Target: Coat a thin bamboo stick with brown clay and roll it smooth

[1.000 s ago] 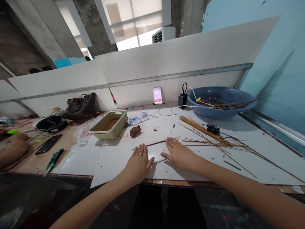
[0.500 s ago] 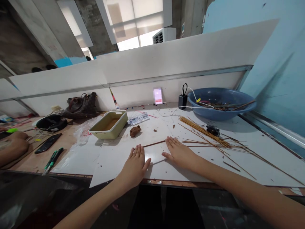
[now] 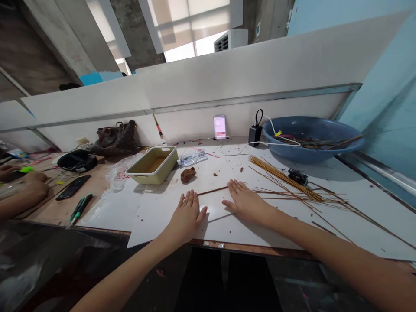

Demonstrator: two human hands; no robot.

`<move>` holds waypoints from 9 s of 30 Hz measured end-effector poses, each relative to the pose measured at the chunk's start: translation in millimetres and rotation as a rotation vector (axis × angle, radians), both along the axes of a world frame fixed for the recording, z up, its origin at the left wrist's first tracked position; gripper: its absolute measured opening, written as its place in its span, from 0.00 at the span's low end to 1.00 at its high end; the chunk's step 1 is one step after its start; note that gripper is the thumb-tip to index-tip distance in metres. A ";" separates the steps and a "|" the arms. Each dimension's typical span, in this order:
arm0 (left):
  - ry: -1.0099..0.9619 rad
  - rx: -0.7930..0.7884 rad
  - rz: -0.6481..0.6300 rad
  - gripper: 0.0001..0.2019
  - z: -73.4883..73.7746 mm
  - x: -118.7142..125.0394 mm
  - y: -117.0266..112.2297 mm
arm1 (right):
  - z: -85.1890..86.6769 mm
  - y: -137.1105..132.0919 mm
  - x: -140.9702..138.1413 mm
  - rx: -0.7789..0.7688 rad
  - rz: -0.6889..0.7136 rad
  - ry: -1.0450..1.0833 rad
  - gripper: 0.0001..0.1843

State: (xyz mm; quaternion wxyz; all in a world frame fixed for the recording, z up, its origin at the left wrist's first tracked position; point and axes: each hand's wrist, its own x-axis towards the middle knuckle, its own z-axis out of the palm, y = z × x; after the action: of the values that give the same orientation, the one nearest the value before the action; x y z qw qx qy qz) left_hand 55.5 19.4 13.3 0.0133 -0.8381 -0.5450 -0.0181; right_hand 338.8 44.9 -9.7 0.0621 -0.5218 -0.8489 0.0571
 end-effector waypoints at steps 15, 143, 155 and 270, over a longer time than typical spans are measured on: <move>-0.042 -0.146 -0.079 0.35 15.5 39.5 -2.1 | 23.7 14.6 -39.8 -0.036 0.227 0.033 0.38; -0.011 0.119 0.146 0.33 -0.8 -12.8 9.7 | 0.5 20.1 -23.7 0.035 0.103 0.036 0.47; -0.083 0.174 -0.054 0.30 -4.9 -11.5 -31.5 | 8.5 -25.9 -41.6 0.058 0.239 0.141 0.42; 0.022 0.170 0.041 0.30 -6.2 -32.2 -18.7 | -5.8 -14.2 -40.3 0.047 0.130 0.058 0.48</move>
State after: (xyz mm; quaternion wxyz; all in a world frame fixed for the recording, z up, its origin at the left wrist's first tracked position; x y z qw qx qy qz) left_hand 23.3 0.7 7.2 0.0908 -0.8227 -0.5585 -0.0548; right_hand 298.6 30.7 -15.5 0.0949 -0.4620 -0.8800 0.0562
